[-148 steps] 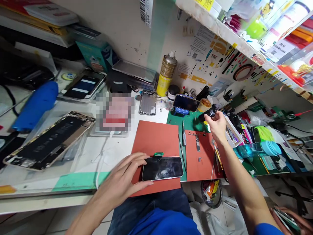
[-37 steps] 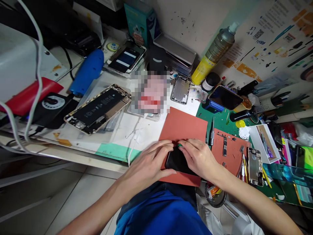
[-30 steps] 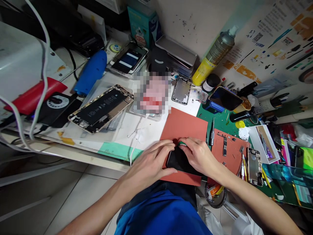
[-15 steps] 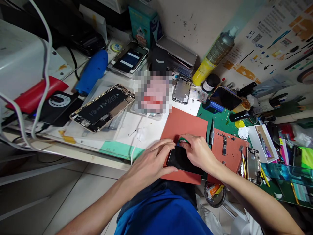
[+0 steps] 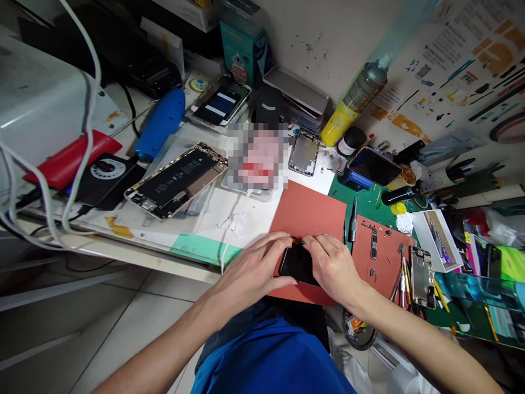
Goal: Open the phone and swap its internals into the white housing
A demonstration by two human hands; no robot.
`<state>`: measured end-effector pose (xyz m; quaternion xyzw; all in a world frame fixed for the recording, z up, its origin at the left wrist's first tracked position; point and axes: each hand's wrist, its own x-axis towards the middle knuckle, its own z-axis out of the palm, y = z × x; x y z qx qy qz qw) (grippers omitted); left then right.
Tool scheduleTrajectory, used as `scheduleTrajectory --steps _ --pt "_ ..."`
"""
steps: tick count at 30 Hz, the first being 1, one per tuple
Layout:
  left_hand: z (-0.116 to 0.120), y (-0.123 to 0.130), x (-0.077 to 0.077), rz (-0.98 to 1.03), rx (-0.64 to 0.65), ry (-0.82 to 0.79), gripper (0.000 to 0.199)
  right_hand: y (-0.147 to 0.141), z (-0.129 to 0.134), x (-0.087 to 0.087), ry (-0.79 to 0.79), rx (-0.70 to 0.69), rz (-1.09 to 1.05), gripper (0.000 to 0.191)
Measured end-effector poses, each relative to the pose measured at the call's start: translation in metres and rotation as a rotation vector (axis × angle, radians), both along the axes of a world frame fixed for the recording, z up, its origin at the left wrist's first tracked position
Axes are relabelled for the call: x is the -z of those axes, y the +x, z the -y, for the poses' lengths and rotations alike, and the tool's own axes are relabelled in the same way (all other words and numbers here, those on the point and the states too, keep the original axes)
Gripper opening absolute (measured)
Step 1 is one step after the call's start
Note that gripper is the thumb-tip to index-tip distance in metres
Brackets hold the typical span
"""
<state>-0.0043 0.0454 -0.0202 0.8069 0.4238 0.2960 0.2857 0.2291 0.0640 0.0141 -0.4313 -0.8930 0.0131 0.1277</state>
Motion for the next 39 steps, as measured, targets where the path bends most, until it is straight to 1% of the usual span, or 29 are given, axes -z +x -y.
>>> scheduleTrajectory --steps 1,3,4,7,9,13,17,21,23,26,27,29,31,35,37,39 --pt "0.0 0.0 0.0 0.002 0.001 -0.004 0.075 0.002 0.003 0.002 0.045 -0.02 0.005 0.031" --pt "0.0 0.0 0.0 0.011 0.003 -0.011 0.075 0.006 0.004 0.005 0.039 -0.019 -0.003 0.032" --pt "0.0 0.0 0.0 0.016 0.004 -0.014 0.075 0.006 0.002 0.004 -0.017 0.0 -0.017 0.031" --pt "0.0 0.0 -0.001 0.016 0.01 -0.016 0.075 0.006 -0.009 0.0 -0.268 0.079 -0.075 0.025" --pt "0.0 0.0 -0.001 0.006 0.018 -0.013 0.074 0.005 -0.019 -0.005 -0.379 0.105 -0.097 0.02" --pt "0.0 0.0 0.0 -0.009 0.024 0.003 0.07 0.002 -0.034 -0.016 -0.458 0.113 -0.093 0.019" --pt "-0.001 0.0 -0.001 -0.027 0.029 0.004 0.071 -0.001 -0.038 -0.022 -0.488 0.134 -0.078 0.021" --pt "-0.001 0.0 -0.001 -0.028 0.031 0.006 0.074 0.0 -0.025 -0.016 -0.445 0.14 -0.065 0.018" --pt "-0.001 0.0 0.0 -0.023 0.028 0.008 0.077 0.004 -0.013 -0.011 -0.326 0.106 -0.043 0.023" --pt "0.0 0.0 0.0 -0.026 0.022 0.003 0.078 0.012 0.003 -0.003 -0.048 0.004 0.002 0.032" --pt "0.0 0.0 0.0 -0.028 0.023 -0.006 0.078 0.015 0.006 -0.001 0.015 -0.022 0.006 0.033" --pt "0.001 0.0 -0.001 -0.028 0.023 -0.026 0.079 0.021 0.009 0.002 0.044 -0.03 -0.012 0.031" --pt "0.001 0.0 -0.002 -0.025 0.023 -0.045 0.08 0.024 0.005 0.003 -0.021 -0.006 -0.048 0.027" --pt "0.001 0.0 -0.006 -0.026 0.016 -0.059 0.081 0.023 -0.013 -0.001 -0.291 0.089 -0.144 0.023" --pt "0.001 0.0 -0.007 -0.025 0.016 -0.063 0.083 0.021 -0.022 -0.006 -0.427 0.128 -0.161 0.024" --pt "0.002 0.0 -0.007 -0.029 0.016 -0.073 0.084 0.02 -0.027 -0.01 -0.515 0.149 -0.149 0.028"
